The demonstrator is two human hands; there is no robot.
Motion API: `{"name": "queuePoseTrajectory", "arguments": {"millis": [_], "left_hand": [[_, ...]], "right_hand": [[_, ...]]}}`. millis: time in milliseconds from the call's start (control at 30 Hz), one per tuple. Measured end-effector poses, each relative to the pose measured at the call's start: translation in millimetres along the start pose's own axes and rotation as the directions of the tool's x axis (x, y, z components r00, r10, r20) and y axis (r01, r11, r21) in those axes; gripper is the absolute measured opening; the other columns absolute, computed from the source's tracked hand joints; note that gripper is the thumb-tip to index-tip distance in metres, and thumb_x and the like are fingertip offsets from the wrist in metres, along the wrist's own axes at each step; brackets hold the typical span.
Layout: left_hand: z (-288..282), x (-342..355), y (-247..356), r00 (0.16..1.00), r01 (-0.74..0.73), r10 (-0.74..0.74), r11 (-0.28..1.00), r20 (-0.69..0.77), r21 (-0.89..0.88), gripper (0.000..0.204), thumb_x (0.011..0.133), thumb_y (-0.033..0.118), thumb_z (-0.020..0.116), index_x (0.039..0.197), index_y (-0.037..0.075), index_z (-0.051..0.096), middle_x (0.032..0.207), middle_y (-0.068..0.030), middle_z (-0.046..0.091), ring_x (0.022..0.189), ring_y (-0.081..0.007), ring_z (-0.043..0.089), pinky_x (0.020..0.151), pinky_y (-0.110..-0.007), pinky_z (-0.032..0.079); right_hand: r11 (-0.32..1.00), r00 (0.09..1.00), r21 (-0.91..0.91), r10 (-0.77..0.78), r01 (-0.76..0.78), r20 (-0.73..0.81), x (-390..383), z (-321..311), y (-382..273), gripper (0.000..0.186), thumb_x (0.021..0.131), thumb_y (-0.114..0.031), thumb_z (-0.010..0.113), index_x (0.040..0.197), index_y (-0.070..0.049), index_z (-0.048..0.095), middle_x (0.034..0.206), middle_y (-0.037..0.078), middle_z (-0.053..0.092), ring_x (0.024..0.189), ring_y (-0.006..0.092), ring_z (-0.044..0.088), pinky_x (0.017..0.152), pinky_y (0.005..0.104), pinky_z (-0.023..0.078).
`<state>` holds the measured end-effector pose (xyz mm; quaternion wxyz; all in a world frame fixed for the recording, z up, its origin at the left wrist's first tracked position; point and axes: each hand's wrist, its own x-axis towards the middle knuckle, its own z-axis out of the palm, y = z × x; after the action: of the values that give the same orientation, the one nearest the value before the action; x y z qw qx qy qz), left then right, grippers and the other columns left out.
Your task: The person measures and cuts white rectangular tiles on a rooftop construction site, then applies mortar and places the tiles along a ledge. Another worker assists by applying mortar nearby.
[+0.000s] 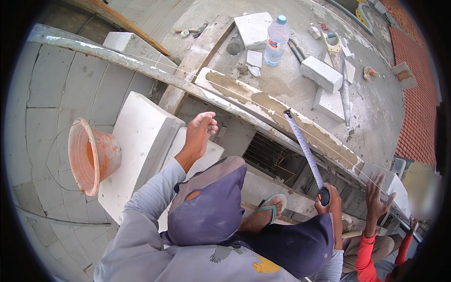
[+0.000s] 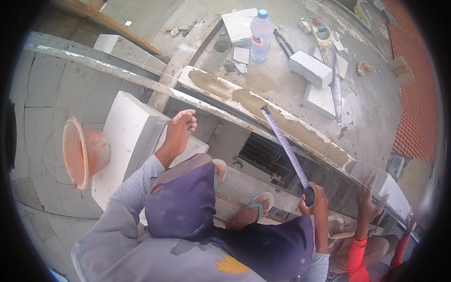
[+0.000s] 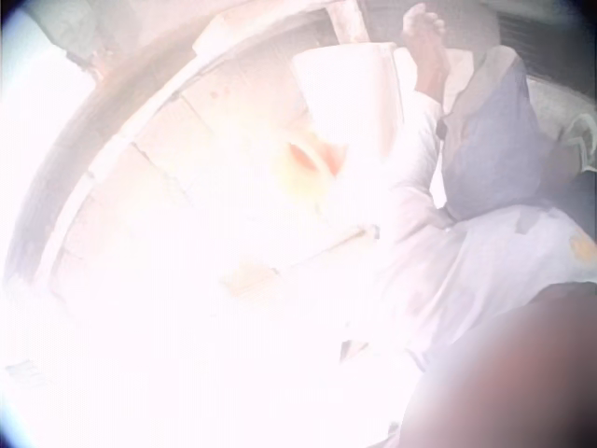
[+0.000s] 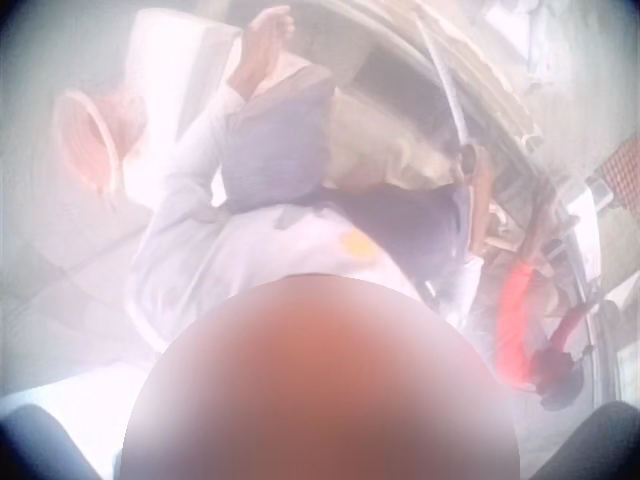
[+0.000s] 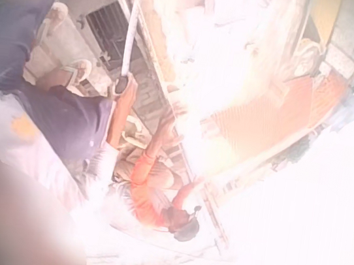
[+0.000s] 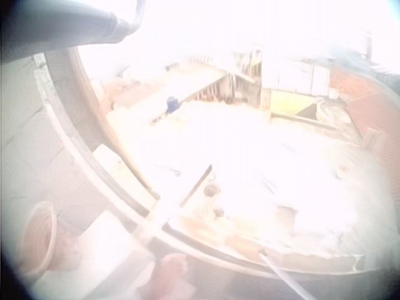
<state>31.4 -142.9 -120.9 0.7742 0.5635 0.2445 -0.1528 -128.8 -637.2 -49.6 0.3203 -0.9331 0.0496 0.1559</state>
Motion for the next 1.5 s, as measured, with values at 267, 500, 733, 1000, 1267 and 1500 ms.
{"name": "queuePoseTrajectory", "arguments": {"millis": [267,500,733,1000,1267,1500], "left_hand": [[26.3,71.0,58.9,0.968,-0.181,0.188,0.982,0.169,-0.053,0.049,0.110,0.041,0.067,0.140,0.003,0.064,0.119,-0.0049,0.068,0.109,-0.0129,0.060,0.087,-0.031,0.049],[45.4,79.4,77.0,0.977,-0.144,0.162,0.981,0.142,-0.130,0.051,0.111,0.042,0.066,0.140,0.000,0.064,0.116,-0.0064,0.069,0.088,-0.0104,0.057,0.082,-0.027,0.053],[-3.9,159.2,99.1,0.961,-0.270,0.240,0.916,-0.133,-0.297,0.047,0.112,0.043,0.062,0.128,-0.001,0.063,0.108,-0.0100,0.067,0.069,-0.0100,0.049,0.063,-0.026,0.046],[-192.6,272.0,140.1,0.919,-0.365,0.332,0.921,-0.212,-0.136,0.071,0.112,0.058,0.051,0.157,0.003,0.052,0.116,-0.0057,0.056,0.070,-0.0113,0.041,0.056,-0.026,0.040],[-240.2,294.7,148.2,0.891,-0.391,0.339,0.911,-0.301,-0.132,0.067,0.118,0.053,0.037,0.159,0.001,0.048,0.120,-0.0073,0.057,0.071,-0.0136,0.041,0.056,-0.028,0.039],[-227.9,292.7,135.9,0.895,-0.383,0.314,0.906,-0.317,-0.183,0.067,0.118,0.051,0.040,0.159,-0.001,0.046,0.146,-0.0141,0.059,0.071,-0.0144,0.043,0.056,-0.028,0.041]], "right_hand": [[0.961,0.975,-0.170,-0.204,0.217,0.089,153.2,-0.9,-122.6,0.058,0.087,-0.024,0.076,0.137,0.002,0.064,0.125,0.028,0.070,0.116,0.0476,0.067,0.104,0.0490,0.052],[0.938,0.958,-0.229,-0.220,0.260,0.185,179.7,2.8,-176.6,0.057,0.088,-0.026,0.080,0.136,-0.001,0.062,0.119,0.027,0.066,0.114,0.0462,0.066,0.099,0.0522,0.054],[0.903,0.965,-0.345,-0.262,0.254,0.024,147.1,-17.5,-121.0,0.067,0.082,-0.017,0.087,0.142,-0.007,0.060,0.125,0.019,0.063,0.117,0.0411,0.064,0.099,0.0487,0.056],[0.869,0.959,-0.494,-0.105,-0.040,-0.262,73.9,-48.0,19.2,0.071,0.080,-0.008,0.088,0.145,-0.019,0.063,0.135,0.013,0.062,0.129,0.0363,0.059,0.104,0.0472,0.055],[0.863,0.924,-0.504,-0.172,-0.027,-0.343,101.6,-45.8,6.0,0.067,0.083,-0.007,0.086,0.145,-0.017,0.063,0.138,0.015,0.059,0.130,0.0381,0.056,0.107,0.0487,0.053],[0.838,0.919,-0.544,-0.182,-0.041,-0.349,109.7,-44.9,7.5,0.065,0.082,-0.007,0.087,0.143,-0.015,0.064,0.134,0.015,0.061,0.127,0.0375,0.058,0.102,0.0474,0.055]]}}
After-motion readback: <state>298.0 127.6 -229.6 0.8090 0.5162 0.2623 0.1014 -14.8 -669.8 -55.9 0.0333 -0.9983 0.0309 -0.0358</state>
